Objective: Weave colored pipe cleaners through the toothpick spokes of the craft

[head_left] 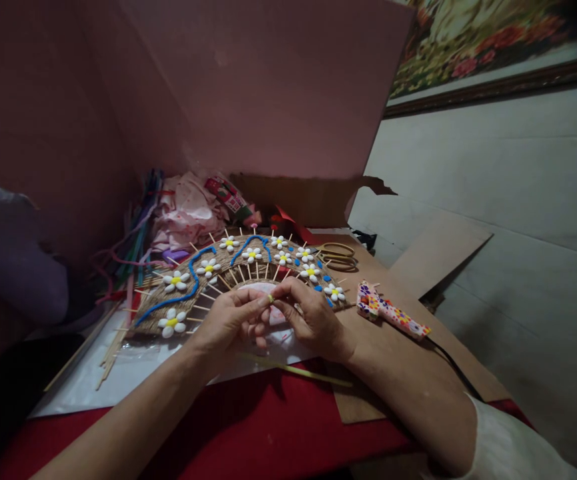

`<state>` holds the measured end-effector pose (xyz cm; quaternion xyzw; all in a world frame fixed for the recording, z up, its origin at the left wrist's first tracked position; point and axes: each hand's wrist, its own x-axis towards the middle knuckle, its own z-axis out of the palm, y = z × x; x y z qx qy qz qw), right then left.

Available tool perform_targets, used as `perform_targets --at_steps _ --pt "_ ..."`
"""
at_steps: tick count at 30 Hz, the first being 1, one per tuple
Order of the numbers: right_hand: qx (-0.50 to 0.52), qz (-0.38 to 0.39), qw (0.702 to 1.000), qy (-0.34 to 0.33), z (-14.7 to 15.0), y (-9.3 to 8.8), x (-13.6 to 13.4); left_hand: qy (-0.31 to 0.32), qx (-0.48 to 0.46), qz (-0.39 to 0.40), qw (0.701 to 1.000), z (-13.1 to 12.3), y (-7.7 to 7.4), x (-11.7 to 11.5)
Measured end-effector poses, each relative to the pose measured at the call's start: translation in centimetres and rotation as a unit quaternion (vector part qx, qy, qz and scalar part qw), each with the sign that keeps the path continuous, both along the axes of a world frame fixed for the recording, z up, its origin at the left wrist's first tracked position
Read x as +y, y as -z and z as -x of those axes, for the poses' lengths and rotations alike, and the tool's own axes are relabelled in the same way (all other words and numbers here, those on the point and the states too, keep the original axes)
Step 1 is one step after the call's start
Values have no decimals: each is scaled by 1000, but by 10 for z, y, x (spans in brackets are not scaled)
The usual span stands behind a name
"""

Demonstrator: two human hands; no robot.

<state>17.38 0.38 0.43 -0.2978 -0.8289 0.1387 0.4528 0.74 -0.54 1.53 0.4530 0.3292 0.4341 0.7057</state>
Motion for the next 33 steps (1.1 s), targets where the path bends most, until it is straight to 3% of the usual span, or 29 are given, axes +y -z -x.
perform_targets --at_steps 7,12,16,19,23,26,29,33 --pt "125 70 987 67 -4 -2 7 28 -44 30 998 2 -2 2" --pt "167 66 974 139 -28 -31 11 45 -49 29 997 3 -1 3" --pt "10 80 962 262 -83 -55 14 38 -53 30 997 3 0 4" --pt "-151 159 919 327 -128 -51 12 29 -48 32 998 3 0 5" --pt "-230 277 884 300 -162 -26 4 25 -41 32 998 2 0 5" --pt "-227 279 896 262 -169 -14 -2 19 -42 33 998 1 0 5" --pt "-208 300 905 218 -170 -13 -5 18 -44 30 998 2 -1 5" --pt "-179 386 873 238 -169 -18 -7 13 -42 25 999 2 -1 5"
